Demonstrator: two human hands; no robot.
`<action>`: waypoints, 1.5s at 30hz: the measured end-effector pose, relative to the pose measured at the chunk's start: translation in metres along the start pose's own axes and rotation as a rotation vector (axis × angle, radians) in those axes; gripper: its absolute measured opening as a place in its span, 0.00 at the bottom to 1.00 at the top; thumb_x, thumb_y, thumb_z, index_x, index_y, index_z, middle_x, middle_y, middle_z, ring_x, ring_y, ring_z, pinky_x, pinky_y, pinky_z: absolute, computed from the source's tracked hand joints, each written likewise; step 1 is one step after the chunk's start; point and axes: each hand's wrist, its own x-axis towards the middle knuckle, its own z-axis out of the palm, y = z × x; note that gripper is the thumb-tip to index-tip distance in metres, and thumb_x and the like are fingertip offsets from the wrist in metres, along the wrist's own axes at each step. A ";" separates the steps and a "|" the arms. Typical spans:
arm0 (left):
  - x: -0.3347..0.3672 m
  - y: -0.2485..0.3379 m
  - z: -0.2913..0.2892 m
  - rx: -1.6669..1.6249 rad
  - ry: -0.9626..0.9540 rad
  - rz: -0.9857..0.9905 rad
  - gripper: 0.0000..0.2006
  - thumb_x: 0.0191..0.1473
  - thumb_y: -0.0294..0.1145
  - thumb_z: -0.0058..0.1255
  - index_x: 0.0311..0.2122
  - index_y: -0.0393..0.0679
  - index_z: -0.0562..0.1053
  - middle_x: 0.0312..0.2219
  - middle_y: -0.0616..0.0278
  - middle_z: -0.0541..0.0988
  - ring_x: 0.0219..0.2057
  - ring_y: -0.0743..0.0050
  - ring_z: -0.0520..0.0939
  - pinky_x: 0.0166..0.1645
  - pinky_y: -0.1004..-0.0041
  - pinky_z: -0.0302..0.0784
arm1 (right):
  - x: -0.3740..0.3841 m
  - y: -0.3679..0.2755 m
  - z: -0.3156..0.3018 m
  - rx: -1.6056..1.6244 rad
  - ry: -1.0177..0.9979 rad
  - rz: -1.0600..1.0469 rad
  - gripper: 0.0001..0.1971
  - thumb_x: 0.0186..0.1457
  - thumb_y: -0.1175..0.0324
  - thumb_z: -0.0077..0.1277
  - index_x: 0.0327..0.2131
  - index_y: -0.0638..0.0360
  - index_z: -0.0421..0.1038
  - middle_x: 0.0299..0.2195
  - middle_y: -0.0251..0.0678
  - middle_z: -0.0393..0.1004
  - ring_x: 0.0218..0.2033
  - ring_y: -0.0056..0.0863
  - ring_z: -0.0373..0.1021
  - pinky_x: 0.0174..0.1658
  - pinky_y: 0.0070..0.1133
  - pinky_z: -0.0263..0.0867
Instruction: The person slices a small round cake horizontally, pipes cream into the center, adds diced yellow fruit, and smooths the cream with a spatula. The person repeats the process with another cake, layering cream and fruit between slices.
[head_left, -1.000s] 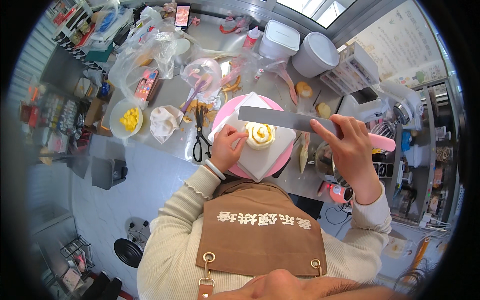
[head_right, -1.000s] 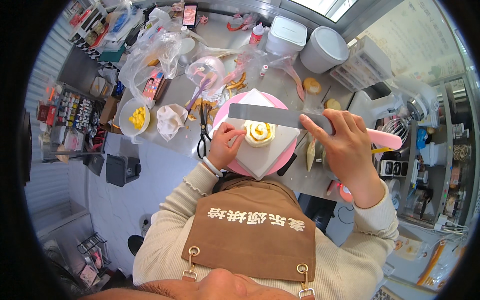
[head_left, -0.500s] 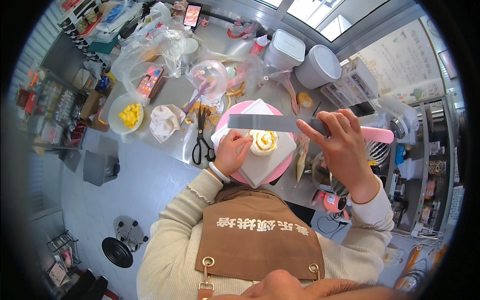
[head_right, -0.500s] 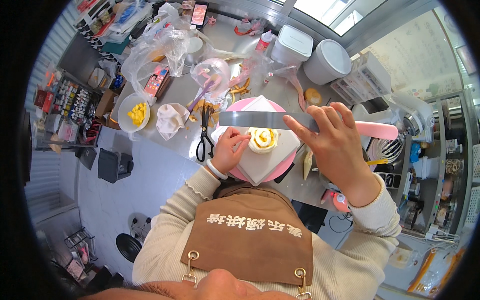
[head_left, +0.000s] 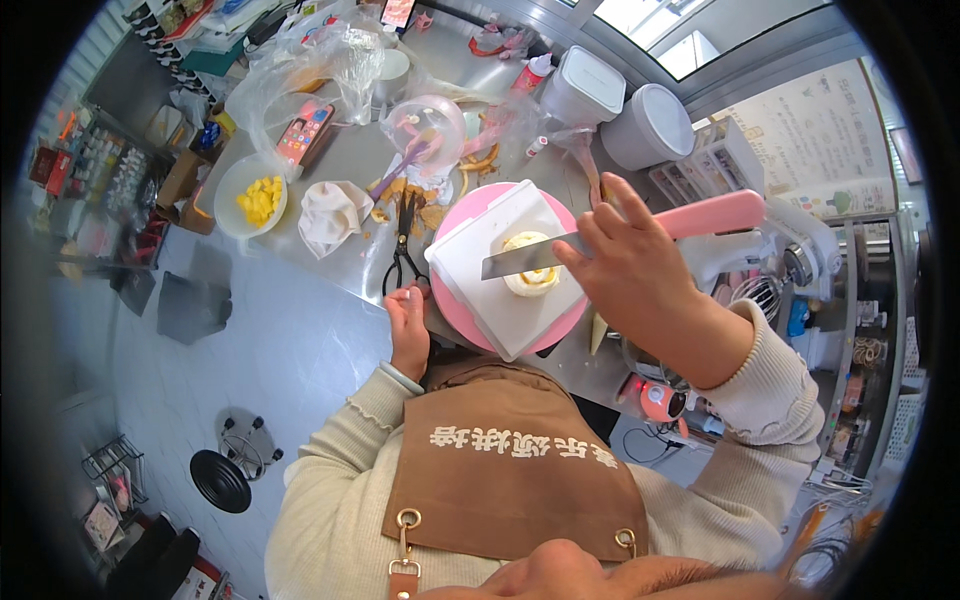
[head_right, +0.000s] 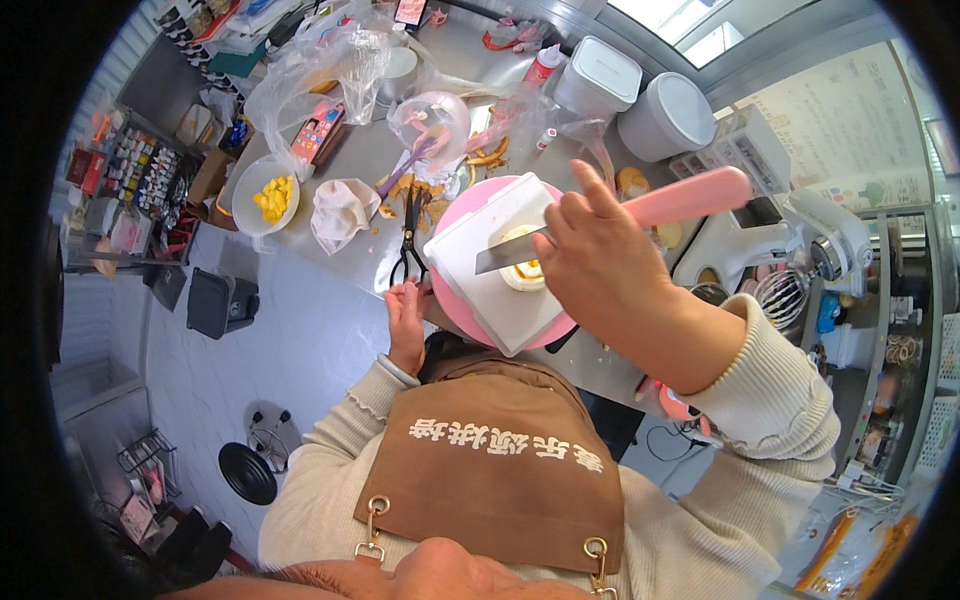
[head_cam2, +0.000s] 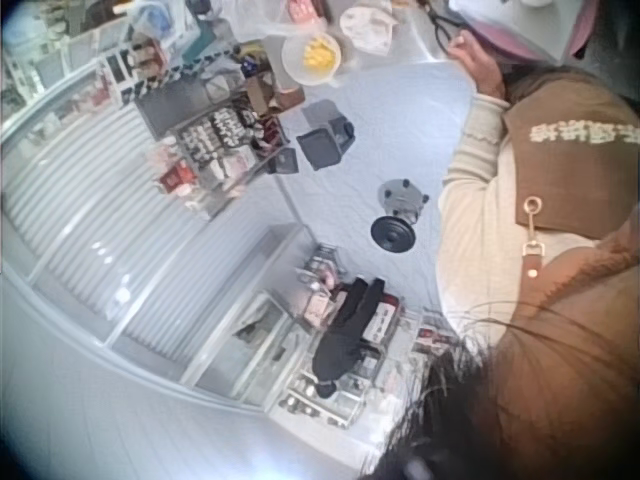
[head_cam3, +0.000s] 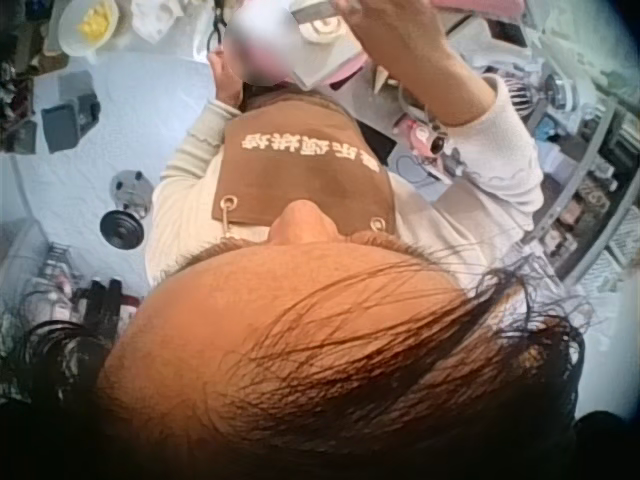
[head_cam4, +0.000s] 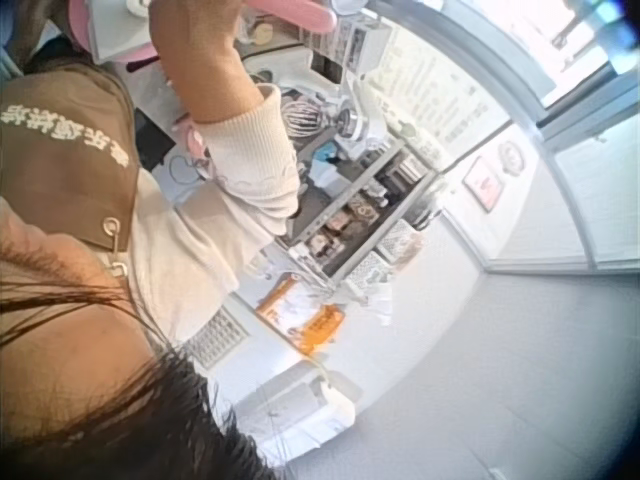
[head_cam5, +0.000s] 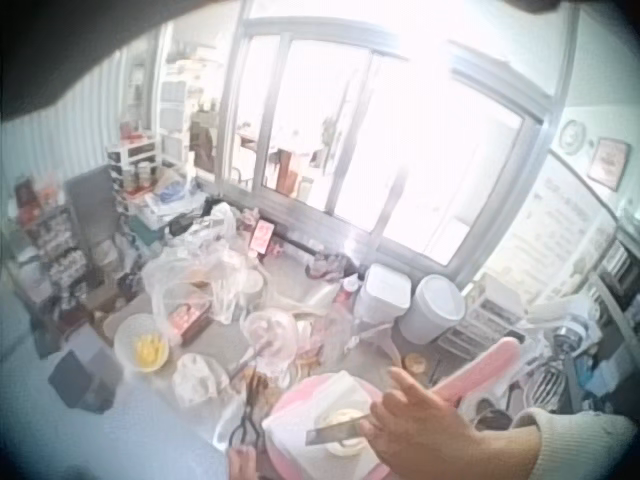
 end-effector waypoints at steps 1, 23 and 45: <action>-0.005 -0.003 -0.002 -0.143 0.017 -0.276 0.19 0.71 0.47 0.45 0.54 0.44 0.59 0.53 0.52 0.72 0.51 0.65 0.78 0.56 0.64 0.75 | 0.004 -0.003 0.001 -0.054 -0.012 -0.049 0.11 0.54 0.66 0.55 0.41 0.53 0.82 0.36 0.30 0.76 0.52 0.32 0.70 0.74 0.42 0.41; -0.009 0.008 -0.013 -0.282 -0.267 -0.575 0.23 0.71 0.59 0.37 0.53 0.49 0.54 0.50 0.42 0.77 0.52 0.52 0.82 0.57 0.52 0.78 | -0.011 -0.022 0.018 -0.184 -0.131 -0.221 0.14 0.52 0.63 0.57 0.40 0.54 0.85 0.41 0.29 0.77 0.56 0.33 0.66 0.73 0.41 0.43; -0.022 0.008 -0.006 -0.232 -0.238 -0.591 0.23 0.72 0.56 0.36 0.56 0.48 0.55 0.52 0.46 0.76 0.53 0.54 0.81 0.57 0.52 0.77 | 0.024 0.010 0.028 -0.340 -0.004 -0.263 0.15 0.58 0.63 0.52 0.48 0.46 0.79 0.45 0.25 0.74 0.55 0.28 0.65 0.67 0.30 0.52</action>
